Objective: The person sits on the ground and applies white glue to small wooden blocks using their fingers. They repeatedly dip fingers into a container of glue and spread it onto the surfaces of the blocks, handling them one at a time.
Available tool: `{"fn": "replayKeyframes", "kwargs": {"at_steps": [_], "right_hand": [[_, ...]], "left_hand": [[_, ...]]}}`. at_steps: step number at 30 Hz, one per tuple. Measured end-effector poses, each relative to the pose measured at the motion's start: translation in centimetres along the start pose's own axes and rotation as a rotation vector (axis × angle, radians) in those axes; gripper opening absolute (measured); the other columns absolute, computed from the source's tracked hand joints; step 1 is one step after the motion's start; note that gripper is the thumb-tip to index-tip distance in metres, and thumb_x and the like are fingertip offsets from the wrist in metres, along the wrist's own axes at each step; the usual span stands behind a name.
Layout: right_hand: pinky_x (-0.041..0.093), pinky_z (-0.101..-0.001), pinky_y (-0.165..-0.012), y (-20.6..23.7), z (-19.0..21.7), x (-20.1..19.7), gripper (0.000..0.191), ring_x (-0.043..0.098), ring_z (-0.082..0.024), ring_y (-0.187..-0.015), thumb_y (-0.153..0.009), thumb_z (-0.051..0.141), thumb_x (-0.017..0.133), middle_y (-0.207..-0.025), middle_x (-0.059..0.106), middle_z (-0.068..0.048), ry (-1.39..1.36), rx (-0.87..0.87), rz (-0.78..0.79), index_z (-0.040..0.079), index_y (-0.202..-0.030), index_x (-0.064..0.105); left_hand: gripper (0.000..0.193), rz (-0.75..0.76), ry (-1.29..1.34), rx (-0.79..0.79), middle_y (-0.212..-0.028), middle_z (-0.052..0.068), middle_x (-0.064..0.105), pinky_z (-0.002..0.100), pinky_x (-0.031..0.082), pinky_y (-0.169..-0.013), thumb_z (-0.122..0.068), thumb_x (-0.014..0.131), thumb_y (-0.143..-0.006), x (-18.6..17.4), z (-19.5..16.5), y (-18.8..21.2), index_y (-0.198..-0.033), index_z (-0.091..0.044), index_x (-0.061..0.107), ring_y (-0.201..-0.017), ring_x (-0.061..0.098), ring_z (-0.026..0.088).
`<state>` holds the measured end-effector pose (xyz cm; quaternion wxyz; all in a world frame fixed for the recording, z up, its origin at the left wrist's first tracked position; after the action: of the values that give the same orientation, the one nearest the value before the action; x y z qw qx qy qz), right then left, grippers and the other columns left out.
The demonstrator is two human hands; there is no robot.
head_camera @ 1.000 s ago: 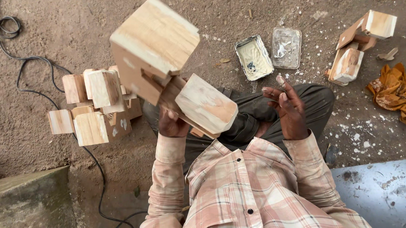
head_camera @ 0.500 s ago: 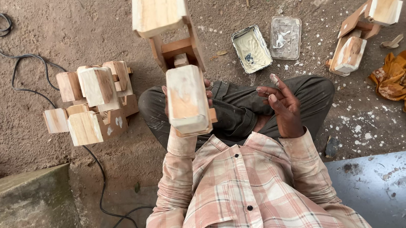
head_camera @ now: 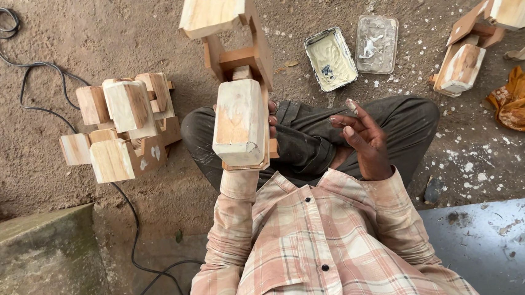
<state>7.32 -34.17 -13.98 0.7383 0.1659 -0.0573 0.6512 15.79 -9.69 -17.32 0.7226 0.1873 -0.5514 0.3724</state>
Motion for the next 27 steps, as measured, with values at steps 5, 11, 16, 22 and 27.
{"fn": "replayKeyframes", "kwargs": {"at_steps": [5,11,16,22,27], "right_hand": [[0.049,-0.0336,-0.102,-0.2,0.7,0.2,0.069,0.065,-0.021,-0.124,-0.101,0.017,0.068,-0.132,0.069,-0.015,0.006,-0.005,0.01,0.001,-0.16,0.038],[0.054,-0.0347,-0.102,-1.8,4.1,1.8,0.078,0.065,-0.024,-0.128,-0.099,0.015,0.07,-0.138,0.065,-0.019,0.127,-0.099,0.054,0.0,-0.163,0.028],[0.055,-0.0349,-0.096,-4.2,7.7,4.3,0.087,0.067,-0.023,-0.123,-0.099,0.02,0.073,-0.143,0.065,-0.02,0.201,-0.177,0.099,0.004,-0.165,0.02],[0.052,-0.0409,-0.108,-1.7,14.0,9.2,0.066,0.059,-0.025,-0.131,-0.105,0.034,0.068,-0.144,0.059,-0.019,0.649,-0.585,0.115,0.021,-0.163,0.038],[0.042,-0.0489,-0.112,1.9,16.0,14.7,0.067,0.055,-0.03,-0.133,-0.102,0.039,0.067,-0.136,0.064,-0.015,0.878,-0.91,0.394,0.017,-0.157,0.036]], "left_hand": [[0.119,-0.045,-0.131,-0.075,-0.145,0.035,0.044,0.061,0.055,-0.102,-0.084,0.051,-0.09,-1.1,0.2,0.5,-0.155,0.012,0.025,-0.12,0.061,0.053],[0.114,-0.14,-0.318,-0.001,-0.142,0.039,0.049,0.058,0.061,-0.094,-0.08,0.052,-0.092,-1.9,1.0,0.6,-0.158,0.011,0.029,-0.115,0.065,0.051],[0.102,-0.095,-0.437,0.043,-0.144,0.038,0.051,0.054,0.061,-0.096,-0.07,0.056,-0.099,-0.1,2.8,0.3,-0.162,0.006,0.031,-0.116,0.066,0.048],[0.073,-0.402,-0.395,0.259,-0.148,0.015,0.055,0.05,0.052,-0.112,-0.054,0.057,-0.1,-0.3,2.3,0.7,-0.157,-0.012,0.037,-0.133,0.059,0.032],[0.071,-0.3,-0.391,0.147,-0.151,0.019,0.057,0.05,0.047,-0.115,-0.052,0.058,-0.107,-0.1,2.7,0.8,-0.158,-0.005,0.045,-0.136,0.057,0.033]]}}
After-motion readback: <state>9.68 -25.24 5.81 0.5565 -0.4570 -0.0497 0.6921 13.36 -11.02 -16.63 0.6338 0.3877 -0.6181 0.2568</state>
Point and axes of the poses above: each hand's wrist, its own y-axis away from the middle knuckle, its own x-axis out of the palm, z = x × y, the point moved 8 cm from there along -y, towards the middle knuckle
